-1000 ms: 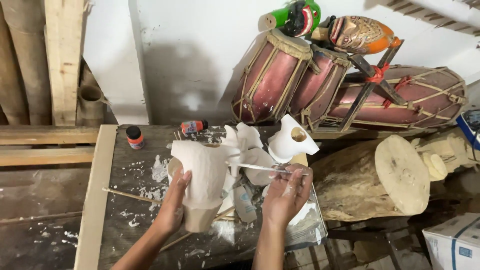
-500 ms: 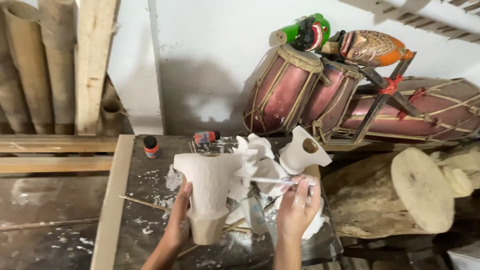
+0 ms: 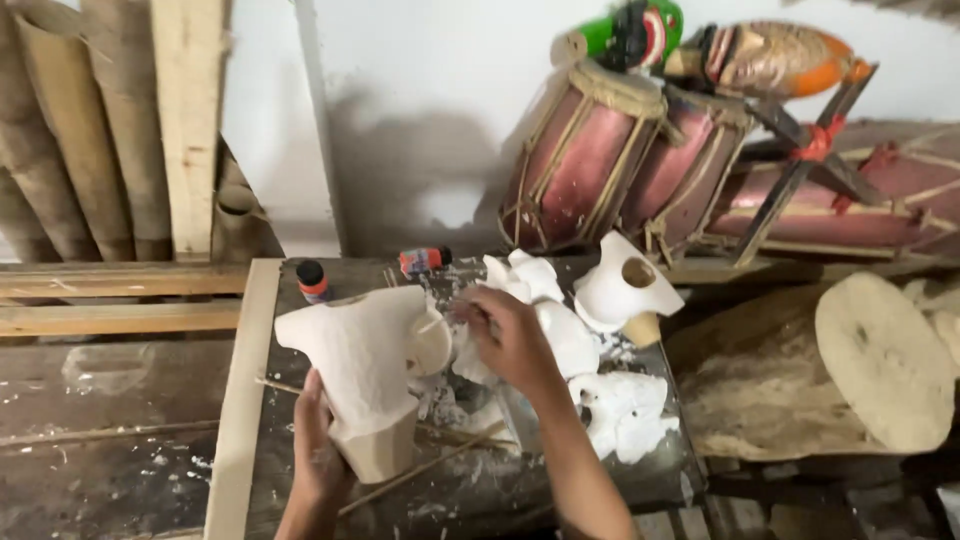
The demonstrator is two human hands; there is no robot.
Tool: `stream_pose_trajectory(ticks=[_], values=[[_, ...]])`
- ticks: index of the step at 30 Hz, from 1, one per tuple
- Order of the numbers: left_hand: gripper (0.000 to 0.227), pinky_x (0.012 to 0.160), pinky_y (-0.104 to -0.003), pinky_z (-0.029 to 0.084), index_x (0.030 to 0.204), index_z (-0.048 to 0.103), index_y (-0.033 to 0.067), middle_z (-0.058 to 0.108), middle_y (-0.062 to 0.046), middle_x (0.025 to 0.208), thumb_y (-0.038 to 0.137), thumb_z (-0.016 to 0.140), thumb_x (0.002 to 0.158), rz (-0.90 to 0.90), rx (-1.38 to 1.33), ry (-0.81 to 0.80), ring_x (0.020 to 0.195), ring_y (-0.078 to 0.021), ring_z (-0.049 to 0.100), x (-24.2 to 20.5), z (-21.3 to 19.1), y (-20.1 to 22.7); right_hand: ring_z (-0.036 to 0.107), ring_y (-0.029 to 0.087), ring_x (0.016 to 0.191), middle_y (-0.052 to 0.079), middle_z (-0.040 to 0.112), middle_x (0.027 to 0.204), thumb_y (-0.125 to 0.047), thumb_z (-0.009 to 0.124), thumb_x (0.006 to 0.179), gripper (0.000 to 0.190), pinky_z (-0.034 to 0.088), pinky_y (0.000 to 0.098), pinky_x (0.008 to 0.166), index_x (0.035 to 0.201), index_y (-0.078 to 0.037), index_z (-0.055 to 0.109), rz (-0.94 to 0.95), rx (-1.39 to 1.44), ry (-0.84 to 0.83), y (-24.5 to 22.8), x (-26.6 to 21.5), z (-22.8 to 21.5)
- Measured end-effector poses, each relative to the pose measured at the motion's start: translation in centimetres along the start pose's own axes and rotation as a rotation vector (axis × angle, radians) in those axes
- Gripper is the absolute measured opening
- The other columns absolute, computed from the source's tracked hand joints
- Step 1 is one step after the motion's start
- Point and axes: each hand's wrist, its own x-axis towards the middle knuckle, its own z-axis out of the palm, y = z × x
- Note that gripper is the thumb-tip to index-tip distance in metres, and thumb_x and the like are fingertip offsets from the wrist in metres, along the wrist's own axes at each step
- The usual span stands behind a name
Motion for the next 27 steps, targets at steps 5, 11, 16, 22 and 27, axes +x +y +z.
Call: stream_pose_trajectory(ticks=[5, 11, 16, 22, 27], values=[[0.059, 0.082, -0.041, 0.047, 0.137, 0.055, 0.0005, 0.067, -0.021, 0.113, 0.043, 0.030, 0.104, 0.187, -0.094, -0.012, 0.100, -0.0284, 0.061, 1.1, -1.1, -2.2, 0.064, 0.030, 0.069, 0.010, 0.065, 0.088, -0.027, 0.059, 0.103, 0.023, 0.049, 0.0426, 0.054, 0.115, -0.017, 0.076, 0.024, -0.430, -0.469, 0.7, 1.6, 1.9], [0.065, 0.094, -0.041, 0.044, 0.149, 0.047, 0.0001, 0.062, -0.022, 0.129, 0.042, 0.030, 0.102, 0.205, -0.032, -0.074, 0.118, -0.0307, 0.058, 0.9, -1.5, -1.3, 0.052, 0.035, 0.142, 0.008, 0.076, 0.113, -0.022, 0.059, 0.099, 0.018, 0.057, 0.0573, 0.064, 0.094, -0.016, 0.076, 0.041, -0.602, -0.729, 2.3, 2.4, 5.6], [0.061, 0.087, -0.042, 0.046, 0.144, 0.051, 0.0050, 0.061, -0.020, 0.119, 0.042, 0.032, 0.099, 0.125, -0.072, 0.066, 0.108, -0.0312, 0.058, -0.4, -0.3, -0.1, 0.054, 0.044, 0.135, 0.032, 0.056, 0.138, -0.017, 0.050, 0.097, 0.033, 0.059, 0.0583, 0.075, 0.110, -0.022, 0.079, 0.210, -0.540, -0.734, -1.1, 3.5, 4.6], [0.072, 0.091, -0.045, 0.045, 0.152, 0.047, 0.0071, 0.060, -0.019, 0.129, 0.048, 0.035, 0.094, 0.014, -0.150, 0.125, 0.115, -0.0345, 0.057, 0.1, -0.7, -0.6, 0.061, 0.031, 0.083, 0.010, 0.055, 0.091, -0.033, 0.050, 0.098, 0.025, 0.048, 0.0512, 0.061, 0.102, -0.030, 0.075, 0.215, -0.599, -0.756, 0.2, 3.0, 5.1], [0.072, 0.088, -0.045, 0.047, 0.150, 0.047, 0.0083, 0.060, -0.018, 0.124, 0.051, 0.036, 0.093, 0.019, -0.147, 0.109, 0.110, -0.0349, 0.059, 0.5, -1.4, -1.1, 0.061, 0.032, 0.075, 0.011, 0.055, 0.087, -0.036, 0.053, 0.103, 0.027, 0.050, 0.0515, 0.057, 0.109, -0.024, 0.075, 0.167, -0.586, -0.701, 0.1, 2.9, 5.6]])
